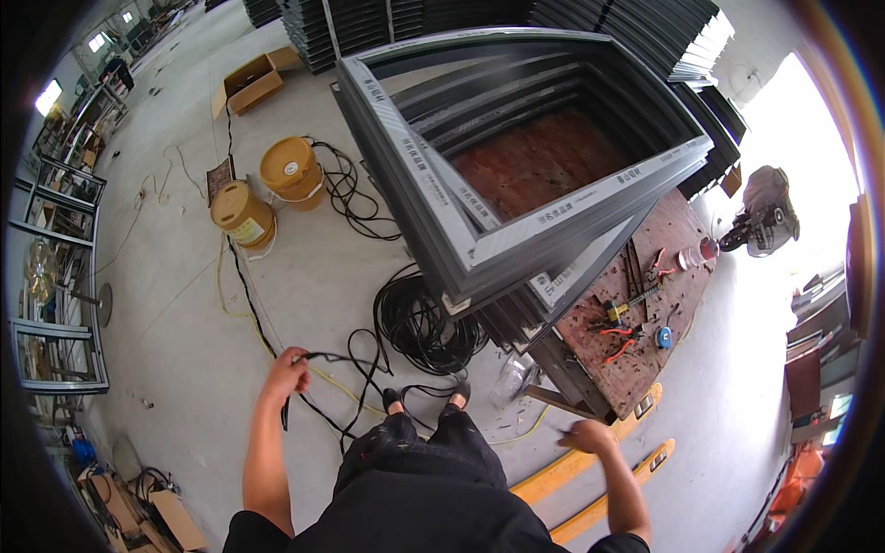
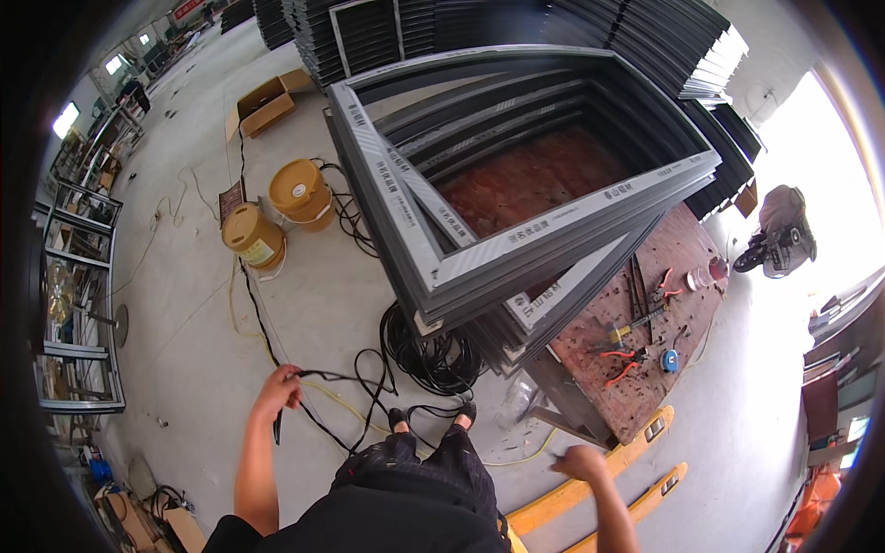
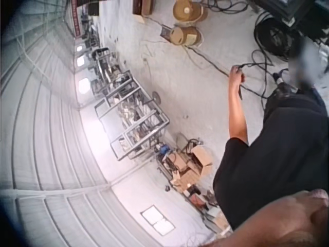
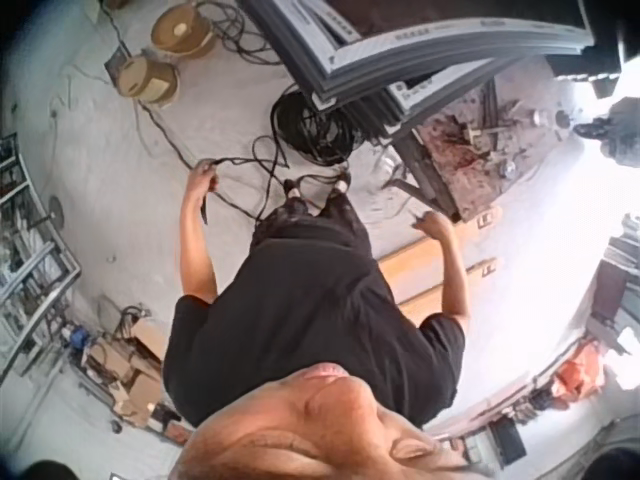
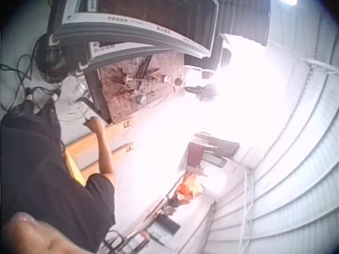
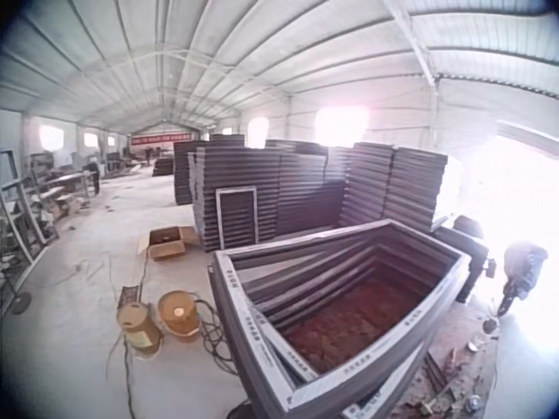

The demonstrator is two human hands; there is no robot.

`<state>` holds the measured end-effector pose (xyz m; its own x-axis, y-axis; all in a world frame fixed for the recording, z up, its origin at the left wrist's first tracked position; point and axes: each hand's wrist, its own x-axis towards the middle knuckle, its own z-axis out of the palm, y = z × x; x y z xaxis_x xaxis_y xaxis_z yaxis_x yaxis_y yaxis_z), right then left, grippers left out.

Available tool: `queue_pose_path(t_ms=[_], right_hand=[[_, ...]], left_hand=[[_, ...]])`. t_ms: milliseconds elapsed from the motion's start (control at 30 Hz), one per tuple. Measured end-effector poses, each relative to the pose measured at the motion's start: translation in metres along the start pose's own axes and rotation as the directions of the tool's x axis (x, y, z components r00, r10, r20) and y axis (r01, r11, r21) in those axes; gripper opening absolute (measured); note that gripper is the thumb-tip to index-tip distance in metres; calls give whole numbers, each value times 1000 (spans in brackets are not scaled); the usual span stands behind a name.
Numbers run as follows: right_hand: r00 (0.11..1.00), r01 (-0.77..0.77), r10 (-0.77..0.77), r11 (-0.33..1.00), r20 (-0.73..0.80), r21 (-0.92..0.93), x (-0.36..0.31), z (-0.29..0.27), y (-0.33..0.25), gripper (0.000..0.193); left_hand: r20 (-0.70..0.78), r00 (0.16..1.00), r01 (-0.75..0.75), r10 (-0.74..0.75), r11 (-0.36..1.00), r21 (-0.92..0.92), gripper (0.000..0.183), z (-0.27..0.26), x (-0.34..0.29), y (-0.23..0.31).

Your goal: The person installs a black sealant strip into the frame of a window using a pair of pliers to trim the strip and pressing it into the groove by hand.

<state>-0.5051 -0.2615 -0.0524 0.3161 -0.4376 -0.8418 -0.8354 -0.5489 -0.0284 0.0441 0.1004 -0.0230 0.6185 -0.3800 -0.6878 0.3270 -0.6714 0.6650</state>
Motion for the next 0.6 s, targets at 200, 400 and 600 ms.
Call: queue_pose_path(t_ms=[200,400,600], right_hand=[[650,-93,462,836,-603,541,20,-49,127,36],[636,-9,143,984,-758,179,-1,-119,2,34],[565,810,-566,521,-601,271,-39,-108,-193,55]], left_hand=[[216,966,-234,141,834,500,21,73,-23,32],[472,834,-550,286,367,750,20,117,-74,95],[566,707,-669,424,141,730,14,128,-134,140]])
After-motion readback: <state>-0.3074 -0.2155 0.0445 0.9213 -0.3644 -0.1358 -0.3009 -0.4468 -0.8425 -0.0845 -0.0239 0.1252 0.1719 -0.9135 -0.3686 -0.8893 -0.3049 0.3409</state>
